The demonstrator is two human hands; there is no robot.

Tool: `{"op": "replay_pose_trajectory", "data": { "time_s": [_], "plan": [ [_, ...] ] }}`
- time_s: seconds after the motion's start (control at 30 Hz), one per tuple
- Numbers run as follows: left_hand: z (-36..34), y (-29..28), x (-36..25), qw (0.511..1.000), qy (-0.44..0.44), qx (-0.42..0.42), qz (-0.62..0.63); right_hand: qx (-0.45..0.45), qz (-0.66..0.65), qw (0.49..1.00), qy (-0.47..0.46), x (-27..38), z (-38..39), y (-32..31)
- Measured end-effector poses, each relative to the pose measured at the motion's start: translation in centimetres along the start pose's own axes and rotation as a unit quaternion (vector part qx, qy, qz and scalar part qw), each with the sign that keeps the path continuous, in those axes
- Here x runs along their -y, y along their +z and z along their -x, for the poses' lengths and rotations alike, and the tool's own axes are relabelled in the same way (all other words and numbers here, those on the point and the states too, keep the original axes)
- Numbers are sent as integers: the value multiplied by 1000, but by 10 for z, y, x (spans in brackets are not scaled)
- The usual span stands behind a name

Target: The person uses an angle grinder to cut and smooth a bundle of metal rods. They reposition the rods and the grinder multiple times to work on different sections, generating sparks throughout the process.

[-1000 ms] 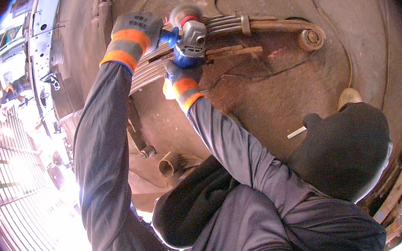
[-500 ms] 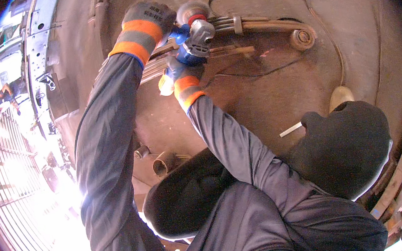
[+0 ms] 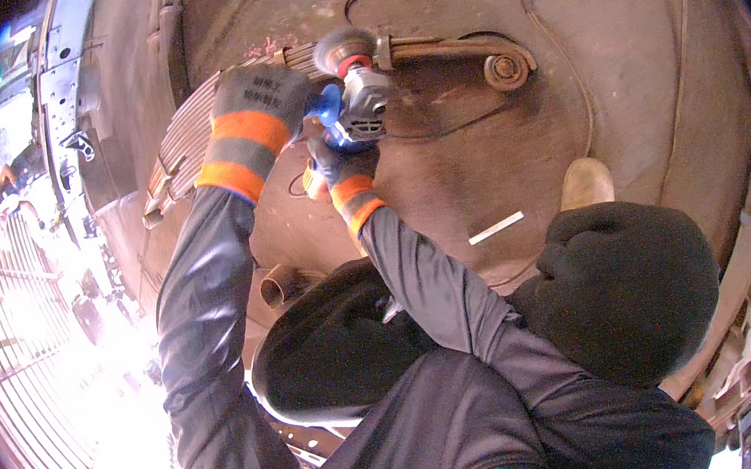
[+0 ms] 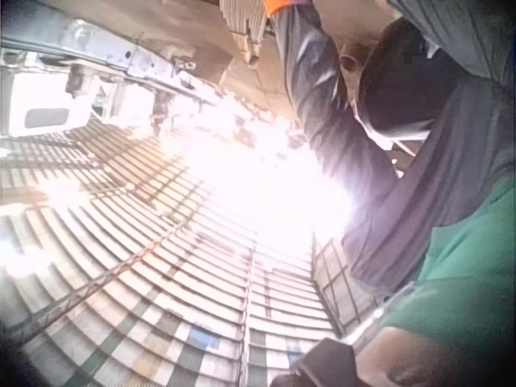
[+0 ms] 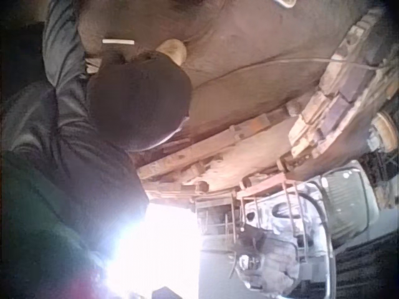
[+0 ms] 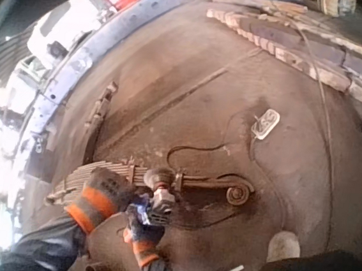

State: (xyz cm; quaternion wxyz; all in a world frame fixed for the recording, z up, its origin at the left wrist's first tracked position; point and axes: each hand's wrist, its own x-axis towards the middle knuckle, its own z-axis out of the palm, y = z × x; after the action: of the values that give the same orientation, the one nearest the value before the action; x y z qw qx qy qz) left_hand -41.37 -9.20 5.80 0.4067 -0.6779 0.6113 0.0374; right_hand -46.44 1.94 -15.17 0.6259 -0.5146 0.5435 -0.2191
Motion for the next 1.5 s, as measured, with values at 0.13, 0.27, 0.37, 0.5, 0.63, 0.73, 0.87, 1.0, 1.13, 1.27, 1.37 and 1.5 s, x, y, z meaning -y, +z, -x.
{"op": "replay_pose_trajectory", "data": {
  "time_s": [0.13, 0.27, 0.37, 0.5, 0.63, 0.73, 0.87, 1.0, 1.13, 1.27, 1.37, 1.5],
  "plan": [
    [-4, -21, -17, 999, -26, -14, 17, 56, -42, 998, 5, 15, -7, -48],
    [-28, -23, -38, 999, -13, -7, 36, 50, -156, 981, 108, -10, -14, -57],
    [-42, -33, -49, 999, -13, 17, 31, -14, -165, 984, 70, -31, -22, -45],
    [-37, -40, -54, 999, 6, 16, 39, -104, -24, 993, -42, -28, -24, -50],
    [-44, -18, -48, 999, 15, -30, 23, 31, -154, 979, 134, -18, -44, -59],
    [-50, -11, -47, 998, 26, -48, 23, -11, -177, 979, 99, -2, -46, -68],
    [-47, 5, -42, 994, 35, -92, 56, -16, -100, 993, 53, -18, -56, -57],
    [-36, 32, -29, 991, 23, -118, 67, -41, 4, 999, -5, -34, -55, -33],
    [-48, 50, -35, 977, 50, -185, 91, -10, -102, 992, 78, -75, -88, -23],
    [-46, 68, -29, 974, 39, -205, 92, -26, -130, 988, 78, -48, -55, -32],
    [-52, 61, -26, 980, 37, -163, 110, -52, -96, 992, 59, -52, -55, -38],
    [-48, 53, -24, 985, 32, -136, 103, -83, -37, 996, 27, -46, -52, -37]
  ]
}}
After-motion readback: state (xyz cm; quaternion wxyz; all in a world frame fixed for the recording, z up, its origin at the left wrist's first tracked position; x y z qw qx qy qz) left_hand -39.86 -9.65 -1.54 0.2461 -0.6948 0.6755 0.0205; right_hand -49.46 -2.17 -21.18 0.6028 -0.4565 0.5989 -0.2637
